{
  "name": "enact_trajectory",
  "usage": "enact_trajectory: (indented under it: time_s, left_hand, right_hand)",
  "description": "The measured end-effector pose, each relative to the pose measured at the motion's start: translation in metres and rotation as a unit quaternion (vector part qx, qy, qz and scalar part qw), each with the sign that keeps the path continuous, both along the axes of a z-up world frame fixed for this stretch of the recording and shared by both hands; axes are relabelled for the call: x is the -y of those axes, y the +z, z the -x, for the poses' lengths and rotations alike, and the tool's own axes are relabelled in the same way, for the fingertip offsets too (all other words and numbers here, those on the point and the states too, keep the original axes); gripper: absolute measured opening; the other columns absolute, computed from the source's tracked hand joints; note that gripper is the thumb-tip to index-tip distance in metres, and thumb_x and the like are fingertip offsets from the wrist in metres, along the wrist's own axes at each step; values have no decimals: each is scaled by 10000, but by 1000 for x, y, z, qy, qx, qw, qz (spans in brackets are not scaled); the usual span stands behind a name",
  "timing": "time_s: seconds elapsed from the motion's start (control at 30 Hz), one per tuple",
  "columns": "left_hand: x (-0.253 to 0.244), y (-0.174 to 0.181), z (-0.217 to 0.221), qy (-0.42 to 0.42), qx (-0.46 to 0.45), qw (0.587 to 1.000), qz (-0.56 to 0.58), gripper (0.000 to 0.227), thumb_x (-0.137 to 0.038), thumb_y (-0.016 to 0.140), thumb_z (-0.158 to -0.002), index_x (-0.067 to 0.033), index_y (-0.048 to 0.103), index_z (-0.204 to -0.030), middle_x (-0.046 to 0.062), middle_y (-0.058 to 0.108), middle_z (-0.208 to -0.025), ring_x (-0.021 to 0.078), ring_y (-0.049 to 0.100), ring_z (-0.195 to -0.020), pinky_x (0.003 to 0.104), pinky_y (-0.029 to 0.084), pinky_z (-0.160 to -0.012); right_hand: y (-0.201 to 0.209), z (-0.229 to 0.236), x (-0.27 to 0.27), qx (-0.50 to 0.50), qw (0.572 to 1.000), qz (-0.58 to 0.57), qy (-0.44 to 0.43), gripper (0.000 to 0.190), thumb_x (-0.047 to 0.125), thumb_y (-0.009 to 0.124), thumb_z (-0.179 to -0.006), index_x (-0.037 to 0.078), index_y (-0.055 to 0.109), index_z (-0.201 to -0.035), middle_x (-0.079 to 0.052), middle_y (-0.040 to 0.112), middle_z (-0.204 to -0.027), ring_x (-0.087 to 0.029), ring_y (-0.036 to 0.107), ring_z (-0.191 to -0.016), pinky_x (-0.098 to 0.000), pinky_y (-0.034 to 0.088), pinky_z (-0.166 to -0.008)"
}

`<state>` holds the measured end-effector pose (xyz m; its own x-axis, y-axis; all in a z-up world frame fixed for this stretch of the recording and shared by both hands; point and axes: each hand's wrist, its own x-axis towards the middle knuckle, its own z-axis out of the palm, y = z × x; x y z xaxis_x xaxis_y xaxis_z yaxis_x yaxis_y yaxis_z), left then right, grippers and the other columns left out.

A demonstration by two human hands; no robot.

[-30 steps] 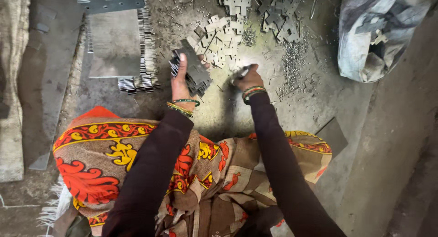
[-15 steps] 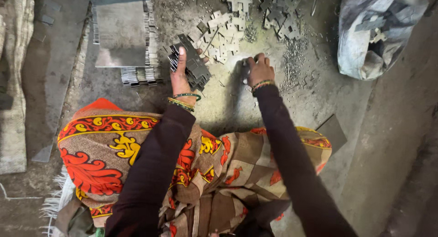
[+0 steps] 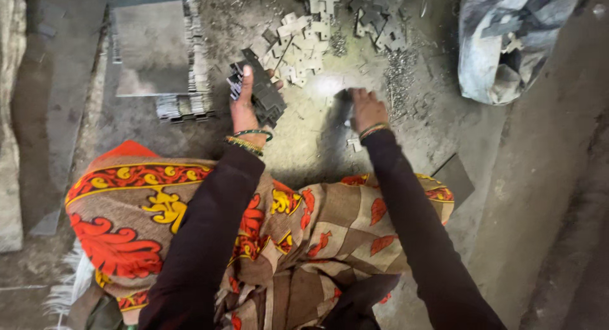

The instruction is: The person sits on the floor and repeatedly picks up small metal parts, aligns them, and stacks them into neat piles. They also use a flat metal sheet to sweep debris into a sack.

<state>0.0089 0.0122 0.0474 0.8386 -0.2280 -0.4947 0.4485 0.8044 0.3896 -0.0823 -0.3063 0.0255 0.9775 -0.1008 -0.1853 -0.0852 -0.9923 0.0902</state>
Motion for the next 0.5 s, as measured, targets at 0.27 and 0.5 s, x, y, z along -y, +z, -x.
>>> enact_trajectory:
  time_s: [0.27, 0.5]
  left_hand:
    - [-2, 1, 3, -24, 8, 998, -56, 588, -499, 746, -891, -16, 657, -1214, 139, 761, -1055, 257, 783, -866, 363, 641, -661]
    - [3, -17, 7, -55, -28, 998, -32, 614, -518, 735, -882, -17, 664, -1231, 124, 761, -1075, 243, 773, -882, 369, 637, -698]
  right_hand:
    - [4, 18, 5, -116, 977, -151, -92, 674, 180, 862, -697, 54, 522, -1265, -203, 563, -1222, -430, 647, -973, -494, 547, -835]
    - [57, -21, -62, 107, 960, -257, 20, 397, 32, 778, -823, 93, 630, -1187, -100, 613, -1220, -337, 670, -1121, -407, 575, -967]
